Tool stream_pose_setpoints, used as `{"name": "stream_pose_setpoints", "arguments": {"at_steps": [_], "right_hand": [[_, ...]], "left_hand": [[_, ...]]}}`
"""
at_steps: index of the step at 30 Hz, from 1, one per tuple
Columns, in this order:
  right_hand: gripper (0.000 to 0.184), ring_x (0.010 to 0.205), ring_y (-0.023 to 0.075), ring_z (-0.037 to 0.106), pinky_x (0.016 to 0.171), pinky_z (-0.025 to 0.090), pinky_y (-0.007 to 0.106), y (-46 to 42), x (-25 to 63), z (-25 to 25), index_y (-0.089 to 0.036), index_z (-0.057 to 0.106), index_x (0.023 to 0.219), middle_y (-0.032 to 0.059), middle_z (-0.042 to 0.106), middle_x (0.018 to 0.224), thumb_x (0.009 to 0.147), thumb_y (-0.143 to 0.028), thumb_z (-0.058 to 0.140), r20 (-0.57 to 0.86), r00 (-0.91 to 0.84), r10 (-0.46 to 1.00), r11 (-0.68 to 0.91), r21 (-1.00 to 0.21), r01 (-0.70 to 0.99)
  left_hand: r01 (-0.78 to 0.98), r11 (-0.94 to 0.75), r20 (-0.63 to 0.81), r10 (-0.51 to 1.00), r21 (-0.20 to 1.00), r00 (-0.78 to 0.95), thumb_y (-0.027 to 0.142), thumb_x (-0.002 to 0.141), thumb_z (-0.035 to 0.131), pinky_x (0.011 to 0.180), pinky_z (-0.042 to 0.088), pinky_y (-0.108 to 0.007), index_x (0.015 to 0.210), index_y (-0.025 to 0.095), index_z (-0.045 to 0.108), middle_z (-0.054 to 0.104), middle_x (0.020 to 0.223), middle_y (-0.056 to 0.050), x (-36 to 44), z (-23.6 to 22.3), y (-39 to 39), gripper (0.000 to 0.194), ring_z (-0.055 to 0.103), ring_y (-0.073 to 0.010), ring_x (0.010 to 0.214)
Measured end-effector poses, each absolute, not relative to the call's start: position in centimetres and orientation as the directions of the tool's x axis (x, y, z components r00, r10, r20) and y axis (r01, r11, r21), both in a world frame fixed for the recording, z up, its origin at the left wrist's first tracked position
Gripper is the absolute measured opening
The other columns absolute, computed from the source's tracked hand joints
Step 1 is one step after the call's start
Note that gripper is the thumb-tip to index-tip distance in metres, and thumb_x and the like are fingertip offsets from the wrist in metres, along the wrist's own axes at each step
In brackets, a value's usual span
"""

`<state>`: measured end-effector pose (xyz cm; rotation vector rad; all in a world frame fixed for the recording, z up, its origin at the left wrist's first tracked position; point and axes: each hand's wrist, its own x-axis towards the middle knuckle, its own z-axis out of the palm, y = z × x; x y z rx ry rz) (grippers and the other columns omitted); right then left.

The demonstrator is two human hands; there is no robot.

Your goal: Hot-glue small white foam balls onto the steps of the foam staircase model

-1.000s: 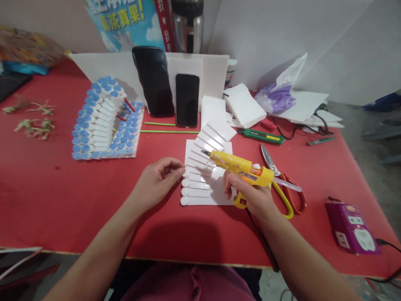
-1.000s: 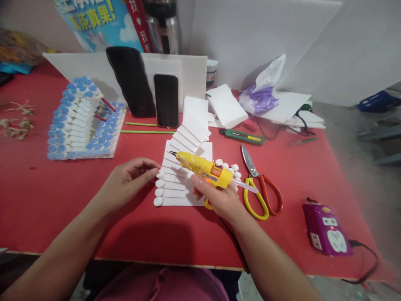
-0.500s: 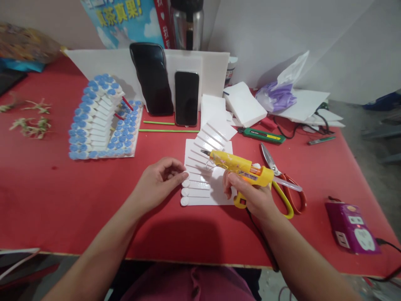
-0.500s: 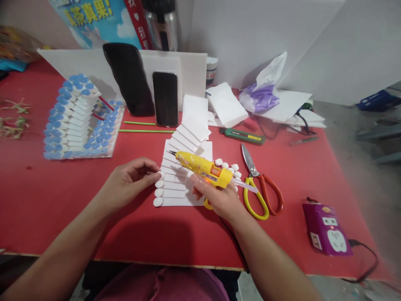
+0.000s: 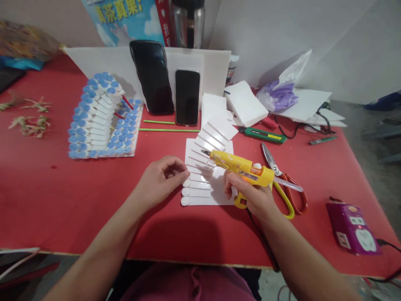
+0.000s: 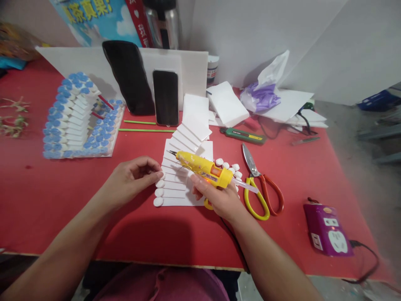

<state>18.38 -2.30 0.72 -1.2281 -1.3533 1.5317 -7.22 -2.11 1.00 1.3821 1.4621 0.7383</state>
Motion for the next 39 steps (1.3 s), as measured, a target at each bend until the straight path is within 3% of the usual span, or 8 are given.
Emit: {"name": "stream_pose_setpoints", "arguments": {"at_steps": [9,13,18,23,27,39], "right_hand": [[0.039,0.058,0.0191,0.059,0.056,0.048,0.035,-2.33,18.05,1.12,-0.022,0.067,0.065,0.0036,0.064,0.062,0.091,-0.051,0.070,-0.152,-0.256,0.955,-0.151,-0.988,0.026],[0.040,0.060,0.0193,0.060,0.057,0.048,0.035,-2.47,18.44,0.91,-0.021,0.069,0.067,0.0049,0.066,0.065,0.092,-0.051,0.069,-0.158,-0.242,0.957,-0.154,-0.987,0.035],[0.041,0.059,0.0185,0.060,0.055,0.044,0.034,-2.37,18.70,0.55,-0.020,0.069,0.069,0.0047,0.065,0.065,0.095,-0.051,0.067,-0.109,-0.288,0.951,-0.110,-0.994,0.013],[0.040,0.059,0.0187,0.059,0.055,0.043,0.034,-2.42,18.15,0.52,-0.020,0.069,0.069,0.0045,0.064,0.066,0.094,-0.051,0.069,-0.142,-0.283,0.949,-0.148,-0.989,-0.001],[0.039,0.060,0.0194,0.059,0.056,0.043,0.034,-2.48,17.93,0.49,-0.020,0.069,0.070,0.0040,0.063,0.065,0.093,-0.052,0.070,-0.150,-0.262,0.953,-0.158,-0.987,-0.011],[0.042,0.061,0.0188,0.057,0.056,0.040,0.034,-2.22,18.34,0.48,-0.021,0.068,0.070,0.0043,0.064,0.067,0.097,-0.053,0.065,-0.119,-0.294,0.948,-0.117,-0.993,0.023]], "left_hand": [[0.332,0.230,-0.275,0.957,0.915,0.097,0.044,0.086,0.076,0.066,0.049,-0.030,0.091,0.019,0.067,0.069,0.080,-0.002,-7.21,1.25,-2.17,0.027,0.063,-0.0175,0.073],[0.241,0.289,-0.314,0.947,0.926,0.072,0.050,0.093,0.068,0.062,0.049,-0.028,0.089,0.020,0.064,0.069,0.076,-0.002,-7.62,0.98,-2.42,0.030,0.064,-0.0168,0.068],[0.372,0.278,-0.307,0.952,0.886,0.020,0.051,0.101,0.056,0.055,0.040,-0.027,0.084,0.020,0.067,0.062,0.061,0.001,-7.76,0.78,-2.82,0.036,0.055,-0.0144,0.056],[0.533,0.119,-0.185,0.980,0.838,0.072,0.047,0.101,0.055,0.063,0.042,-0.030,0.078,0.019,0.068,0.067,0.075,-0.003,-7.53,1.00,-2.82,0.038,0.060,-0.0178,0.070],[0.537,0.089,-0.178,0.977,0.839,0.114,0.051,0.098,0.059,0.067,0.045,-0.031,0.084,0.020,0.074,0.072,0.086,-0.005,-7.52,0.95,-2.90,0.037,0.062,-0.0189,0.075],[0.578,0.159,-0.236,0.970,0.800,0.060,0.055,0.091,0.068,0.063,0.043,-0.031,0.080,0.021,0.070,0.071,0.081,-0.003,-6.90,1.23,-2.86,0.036,0.062,-0.0185,0.070]]}}
